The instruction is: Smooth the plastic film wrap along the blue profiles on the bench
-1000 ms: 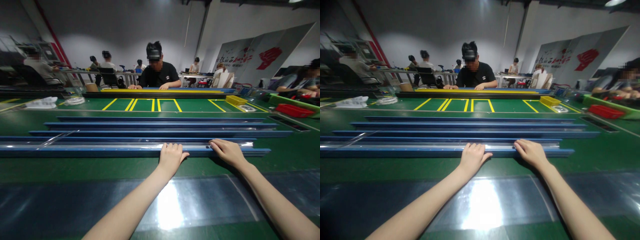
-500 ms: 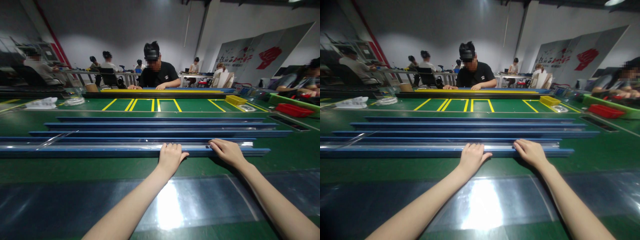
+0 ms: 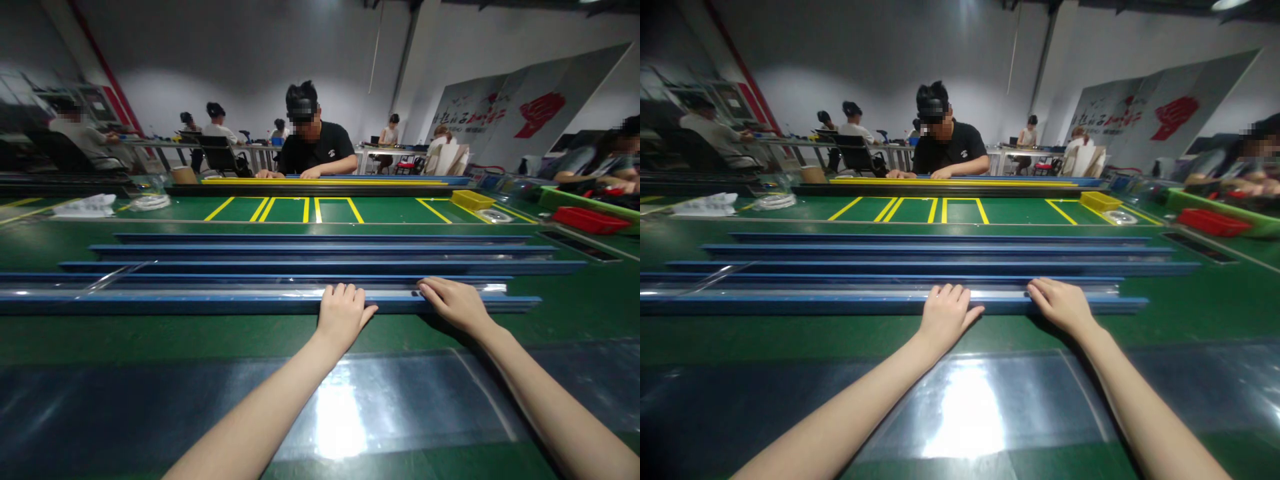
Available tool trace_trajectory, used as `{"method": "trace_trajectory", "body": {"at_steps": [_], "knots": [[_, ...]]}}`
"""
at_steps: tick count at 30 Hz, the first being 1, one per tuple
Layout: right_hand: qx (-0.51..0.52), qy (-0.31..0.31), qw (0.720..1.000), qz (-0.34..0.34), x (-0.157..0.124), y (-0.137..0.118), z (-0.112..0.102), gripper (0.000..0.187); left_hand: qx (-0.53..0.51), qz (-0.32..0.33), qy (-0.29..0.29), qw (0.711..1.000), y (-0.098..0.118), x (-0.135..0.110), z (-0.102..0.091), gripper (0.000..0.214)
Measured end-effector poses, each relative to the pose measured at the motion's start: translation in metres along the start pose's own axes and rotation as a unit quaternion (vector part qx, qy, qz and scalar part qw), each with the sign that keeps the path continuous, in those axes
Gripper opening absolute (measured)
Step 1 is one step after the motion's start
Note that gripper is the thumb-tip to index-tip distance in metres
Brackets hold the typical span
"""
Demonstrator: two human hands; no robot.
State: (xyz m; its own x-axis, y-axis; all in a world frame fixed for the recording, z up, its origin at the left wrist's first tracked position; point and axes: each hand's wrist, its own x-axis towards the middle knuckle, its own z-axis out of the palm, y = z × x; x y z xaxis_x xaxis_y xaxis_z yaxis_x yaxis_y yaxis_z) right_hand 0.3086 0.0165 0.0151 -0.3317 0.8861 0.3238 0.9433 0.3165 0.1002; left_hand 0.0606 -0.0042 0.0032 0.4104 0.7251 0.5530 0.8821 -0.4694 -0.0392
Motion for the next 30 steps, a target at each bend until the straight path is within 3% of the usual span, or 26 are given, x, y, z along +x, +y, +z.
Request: {"method": "trace_trajectory", "body": {"at_steps": [16,30], "knots": [[-0.006,0.017,1.000,-0.007,0.0001,-0.0009,-0.0004,0.039,0.009,-0.005,0.010,1.000,0.0006,0.0013,-0.0029,0.029],[0.003,-0.005,1.000,-0.001,0.0003,-0.0027,-0.0026,0.039,-0.018,-0.031,0.007,0.999,-0.0006,0.0032,-0.0036,0.030]]}}
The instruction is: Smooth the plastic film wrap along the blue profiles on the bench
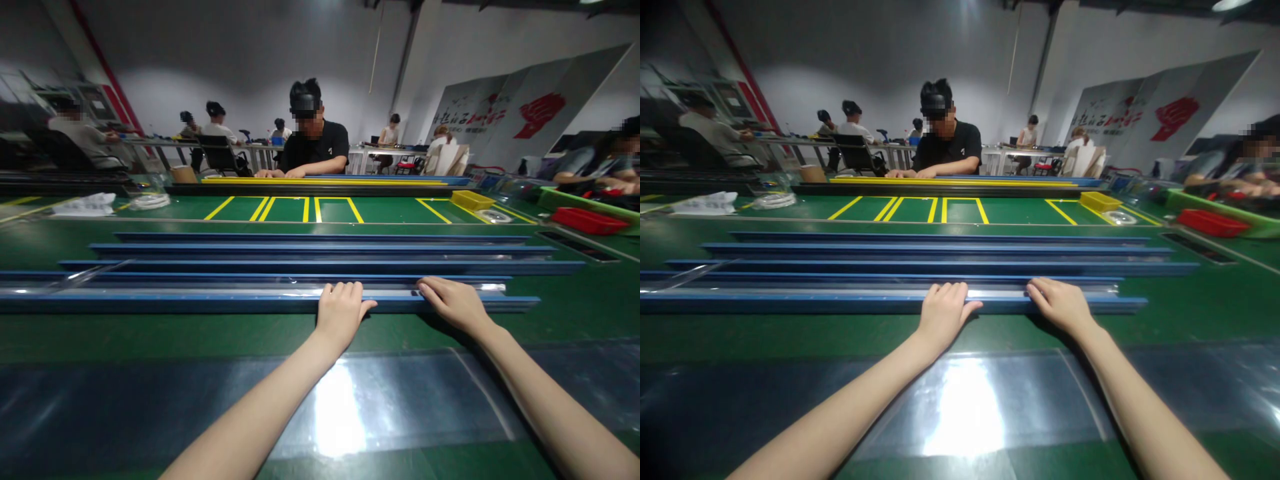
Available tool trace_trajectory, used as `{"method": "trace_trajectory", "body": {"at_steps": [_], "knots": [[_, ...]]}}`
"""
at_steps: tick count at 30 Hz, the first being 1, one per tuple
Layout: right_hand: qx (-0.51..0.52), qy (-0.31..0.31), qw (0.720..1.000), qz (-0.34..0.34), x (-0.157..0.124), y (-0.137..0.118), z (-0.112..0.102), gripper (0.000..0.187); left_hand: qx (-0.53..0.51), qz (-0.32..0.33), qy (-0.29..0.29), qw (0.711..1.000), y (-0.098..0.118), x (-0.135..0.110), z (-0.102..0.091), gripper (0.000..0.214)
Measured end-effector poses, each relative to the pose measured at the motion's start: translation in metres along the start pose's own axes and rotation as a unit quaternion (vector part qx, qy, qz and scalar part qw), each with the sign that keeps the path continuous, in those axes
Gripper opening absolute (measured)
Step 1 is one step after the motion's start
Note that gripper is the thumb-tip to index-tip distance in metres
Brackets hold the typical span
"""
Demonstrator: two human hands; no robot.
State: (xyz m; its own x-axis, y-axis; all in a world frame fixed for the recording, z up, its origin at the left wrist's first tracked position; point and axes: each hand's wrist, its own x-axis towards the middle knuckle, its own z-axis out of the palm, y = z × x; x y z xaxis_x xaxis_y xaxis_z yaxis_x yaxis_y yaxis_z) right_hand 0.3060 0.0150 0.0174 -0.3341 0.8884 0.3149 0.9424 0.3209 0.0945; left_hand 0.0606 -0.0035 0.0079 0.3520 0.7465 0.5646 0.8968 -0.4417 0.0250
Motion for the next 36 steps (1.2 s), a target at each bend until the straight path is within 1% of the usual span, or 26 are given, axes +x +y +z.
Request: {"method": "trace_trajectory", "body": {"at_steps": [5,8,12,16,21,30,36], "knots": [[0.002,0.002,1.000,0.006,0.0004,-0.0011,-0.0018,0.040,0.003,0.003,0.004,1.000,-0.0002,-0.0010,0.0015,0.031],[0.000,-0.006,1.000,0.007,0.0005,-0.0009,-0.0018,0.040,0.010,0.021,0.006,1.000,0.0000,-0.0022,0.0026,0.029],[-0.017,0.005,1.000,0.006,0.0002,-0.0008,-0.0006,0.040,0.013,0.037,0.006,0.999,0.0001,-0.0031,0.0023,0.029],[-0.032,0.011,0.999,0.015,0.0004,-0.0007,-0.0001,0.043,0.010,0.038,0.002,0.999,0.0003,-0.0032,0.0005,0.028],[-0.027,0.011,0.999,0.013,0.0004,-0.0002,0.0007,0.048,0.008,0.036,-0.007,0.999,0.0006,-0.0027,-0.0006,0.026],[-0.036,0.003,0.999,0.020,0.0009,-0.0012,-0.0003,0.050,0.008,0.038,-0.006,0.999,0.0010,-0.0037,0.0004,0.026],[-0.033,0.012,0.999,0.015,0.0009,-0.0013,-0.0007,0.050,0.008,0.039,-0.002,0.999,0.0009,-0.0035,0.0007,0.025]]}}
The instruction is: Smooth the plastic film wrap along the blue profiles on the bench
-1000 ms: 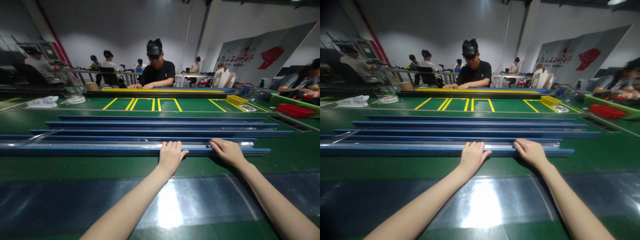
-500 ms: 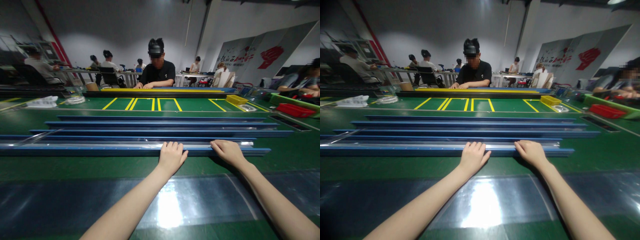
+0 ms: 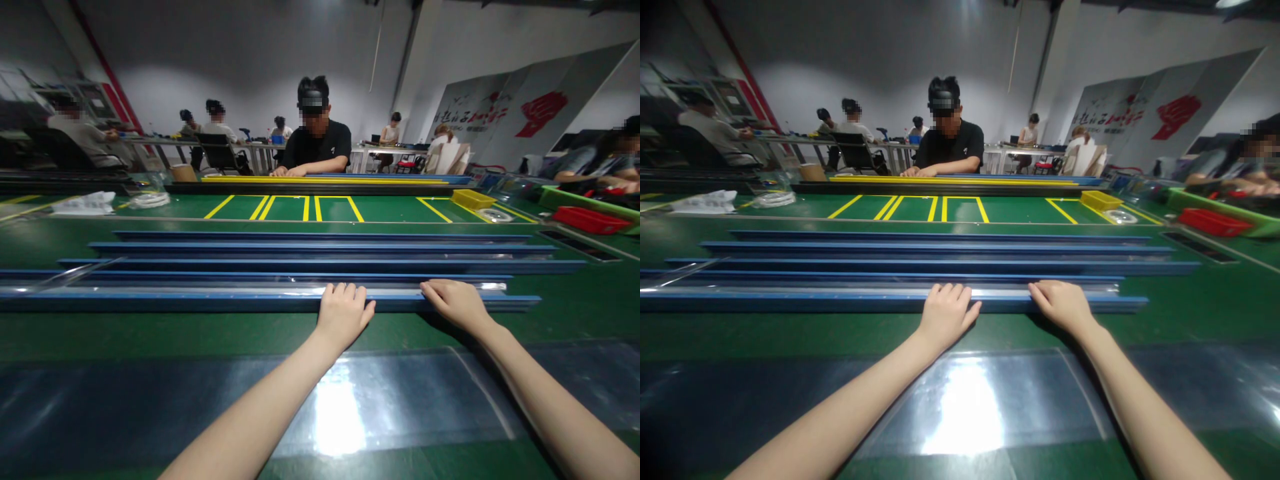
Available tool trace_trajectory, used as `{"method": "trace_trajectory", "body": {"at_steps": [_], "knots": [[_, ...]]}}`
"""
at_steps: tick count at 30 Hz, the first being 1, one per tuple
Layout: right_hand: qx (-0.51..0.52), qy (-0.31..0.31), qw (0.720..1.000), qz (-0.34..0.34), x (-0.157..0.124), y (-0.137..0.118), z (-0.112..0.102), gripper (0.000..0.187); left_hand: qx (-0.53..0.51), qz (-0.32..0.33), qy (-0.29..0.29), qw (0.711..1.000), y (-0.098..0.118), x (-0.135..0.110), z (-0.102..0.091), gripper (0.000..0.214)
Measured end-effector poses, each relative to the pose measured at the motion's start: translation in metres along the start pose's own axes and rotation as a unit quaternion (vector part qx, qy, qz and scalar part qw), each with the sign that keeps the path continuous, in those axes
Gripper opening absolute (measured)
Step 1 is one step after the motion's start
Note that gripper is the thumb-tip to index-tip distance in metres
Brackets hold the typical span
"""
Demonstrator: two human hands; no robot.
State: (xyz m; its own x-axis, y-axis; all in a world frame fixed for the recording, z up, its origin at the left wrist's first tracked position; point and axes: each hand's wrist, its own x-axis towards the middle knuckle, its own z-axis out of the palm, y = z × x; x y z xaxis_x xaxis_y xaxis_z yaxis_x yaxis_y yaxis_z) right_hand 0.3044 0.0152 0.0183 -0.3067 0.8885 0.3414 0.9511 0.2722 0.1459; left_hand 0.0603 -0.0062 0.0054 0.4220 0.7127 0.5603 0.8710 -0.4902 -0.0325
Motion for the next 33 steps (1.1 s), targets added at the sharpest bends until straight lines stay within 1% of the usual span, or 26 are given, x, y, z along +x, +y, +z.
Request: {"method": "trace_trajectory", "body": {"at_steps": [11,16,21,29,33], "knots": [[-0.002,-0.005,1.000,-0.002,0.0001,0.0008,0.0000,0.049,-0.004,0.000,-0.003,1.000,-0.0005,0.0006,0.0004,0.024],[0.006,0.014,1.000,-0.012,0.0000,-0.0002,0.0000,0.043,-0.006,0.000,-0.001,1.000,-0.0002,0.0007,0.0007,0.023],[0.031,0.008,0.999,-0.010,-0.0002,-0.0002,-0.0001,0.037,-0.013,0.002,0.000,1.000,-0.0007,0.0002,0.0018,0.022],[0.025,0.020,0.999,-0.017,-0.0017,0.0010,0.0029,0.037,-0.024,0.005,-0.001,1.000,-0.0010,-0.0003,0.0033,0.023],[0.025,0.006,1.000,-0.013,-0.0014,0.0012,0.0022,0.038,-0.023,0.005,-0.001,1.000,-0.0012,-0.0002,0.0034,0.024]]}}
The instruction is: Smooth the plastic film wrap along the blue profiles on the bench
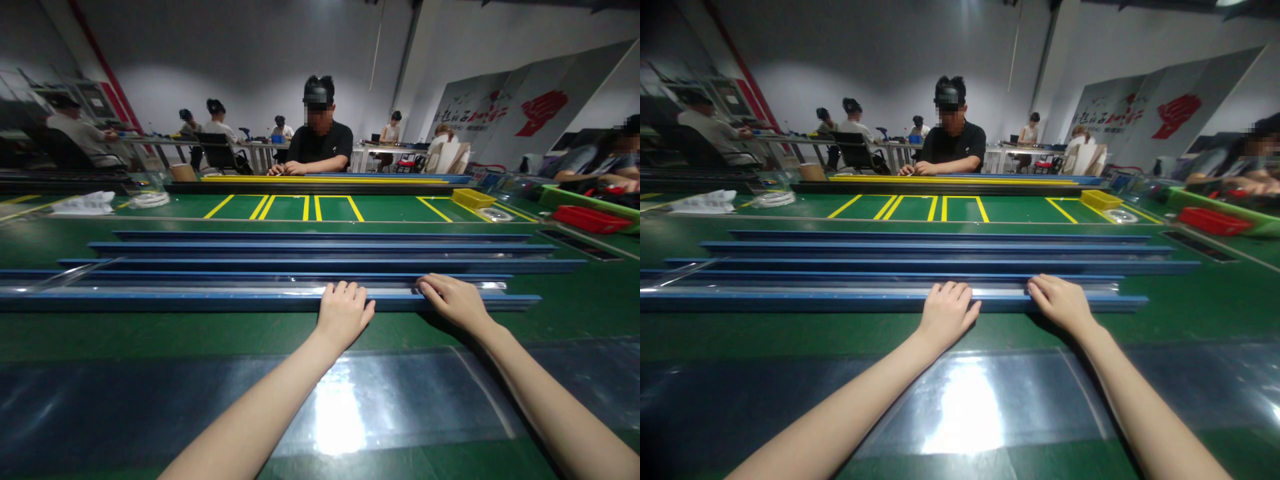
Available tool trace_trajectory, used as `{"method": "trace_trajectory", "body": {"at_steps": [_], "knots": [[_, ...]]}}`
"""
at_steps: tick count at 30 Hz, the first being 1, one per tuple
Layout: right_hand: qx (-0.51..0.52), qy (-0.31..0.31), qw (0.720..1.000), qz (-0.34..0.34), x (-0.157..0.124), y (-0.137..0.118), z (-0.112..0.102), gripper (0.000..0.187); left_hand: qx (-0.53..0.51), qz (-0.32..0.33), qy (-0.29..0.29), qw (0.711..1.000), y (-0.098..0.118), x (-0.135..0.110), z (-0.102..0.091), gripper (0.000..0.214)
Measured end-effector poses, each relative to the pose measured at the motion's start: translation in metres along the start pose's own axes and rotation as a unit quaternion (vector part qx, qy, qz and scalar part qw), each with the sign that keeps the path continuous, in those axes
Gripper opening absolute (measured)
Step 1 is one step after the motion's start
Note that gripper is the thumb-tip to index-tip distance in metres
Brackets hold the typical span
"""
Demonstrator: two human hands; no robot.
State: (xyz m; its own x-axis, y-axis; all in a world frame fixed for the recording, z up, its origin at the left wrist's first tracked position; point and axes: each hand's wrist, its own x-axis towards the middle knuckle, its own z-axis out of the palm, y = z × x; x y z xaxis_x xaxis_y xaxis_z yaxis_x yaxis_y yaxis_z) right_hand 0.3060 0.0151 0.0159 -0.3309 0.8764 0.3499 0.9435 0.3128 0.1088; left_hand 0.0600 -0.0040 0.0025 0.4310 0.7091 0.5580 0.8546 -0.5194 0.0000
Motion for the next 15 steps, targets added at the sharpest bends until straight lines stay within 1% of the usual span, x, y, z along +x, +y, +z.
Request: {"method": "trace_trajectory", "body": {"at_steps": [3,6,9,11,13,15], "knots": [[-0.003,0.004,1.000,-0.001,0.000,0.000,0.000,0.038,0.005,-0.001,-0.001,1.000,0.000,0.000,0.000,0.024],[0.006,0.040,0.999,0.008,0.000,-0.004,0.000,0.036,0.008,-0.002,-0.003,1.000,0.000,0.001,-0.001,0.024],[0.045,0.076,0.996,0.013,0.001,-0.015,-0.002,0.033,0.010,-0.001,-0.002,1.000,0.001,0.000,-0.002,0.024],[0.082,0.071,0.994,-0.009,0.003,-0.028,-0.006,0.032,0.012,-0.002,0.000,1.000,0.001,0.000,-0.002,0.024],[0.117,0.051,0.991,-0.047,0.004,-0.041,-0.009,0.030,0.013,-0.001,0.001,1.000,0.001,0.000,-0.002,0.024],[0.129,0.034,0.987,-0.086,0.005,-0.052,-0.011,0.028,0.014,0.000,0.001,1.000,0.001,0.000,-0.002,0.023]]}}
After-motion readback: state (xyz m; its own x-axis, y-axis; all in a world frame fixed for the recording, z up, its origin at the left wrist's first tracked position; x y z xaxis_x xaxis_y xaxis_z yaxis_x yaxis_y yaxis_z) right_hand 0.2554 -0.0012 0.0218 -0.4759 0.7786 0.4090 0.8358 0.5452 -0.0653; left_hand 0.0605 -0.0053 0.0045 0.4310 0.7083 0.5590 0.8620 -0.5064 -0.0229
